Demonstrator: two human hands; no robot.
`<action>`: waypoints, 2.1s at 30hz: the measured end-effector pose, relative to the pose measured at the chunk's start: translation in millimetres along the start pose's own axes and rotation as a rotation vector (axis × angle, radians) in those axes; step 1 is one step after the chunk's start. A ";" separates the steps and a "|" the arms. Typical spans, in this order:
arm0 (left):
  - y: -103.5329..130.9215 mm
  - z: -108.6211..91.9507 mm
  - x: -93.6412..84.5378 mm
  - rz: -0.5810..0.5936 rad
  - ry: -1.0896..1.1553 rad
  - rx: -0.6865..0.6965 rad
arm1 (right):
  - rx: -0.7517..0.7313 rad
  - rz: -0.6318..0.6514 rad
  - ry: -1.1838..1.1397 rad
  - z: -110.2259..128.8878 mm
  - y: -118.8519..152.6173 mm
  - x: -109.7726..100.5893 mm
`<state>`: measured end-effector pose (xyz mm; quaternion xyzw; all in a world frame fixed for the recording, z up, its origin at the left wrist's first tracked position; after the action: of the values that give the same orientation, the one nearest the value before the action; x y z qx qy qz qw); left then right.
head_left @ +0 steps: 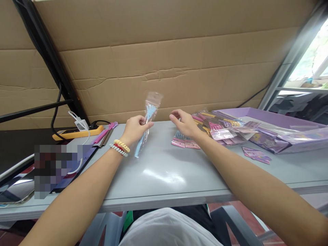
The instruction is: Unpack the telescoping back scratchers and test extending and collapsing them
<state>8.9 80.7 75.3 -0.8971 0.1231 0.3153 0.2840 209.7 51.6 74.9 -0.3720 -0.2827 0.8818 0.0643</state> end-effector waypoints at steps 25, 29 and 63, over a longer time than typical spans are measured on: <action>2.3 49.0 3.2 -0.200 0.871 -0.312 | -0.048 0.351 -0.177 31.4 16.1 58.0; 2.2 48.7 -2.1 -0.253 0.862 -0.277 | -0.092 0.208 -0.004 34.9 13.2 42.4; 3.1 35.3 12.4 -0.248 1.179 -0.161 | -0.316 0.076 0.079 48.5 14.5 26.5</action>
<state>-0.2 98.4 43.5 -0.9469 0.1302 -0.2618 0.1339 158.6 26.3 77.9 -0.4225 -0.4007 0.8128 -0.0174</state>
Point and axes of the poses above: each hand's wrist, its own y-axis away from the middle knuckle, its own x-axis out of the palm, z = x × y, the point moved 10 cm from there along -y, towards the middle knuckle, and after that the axes turned 12 degrees about z, right-handed, at the moved point
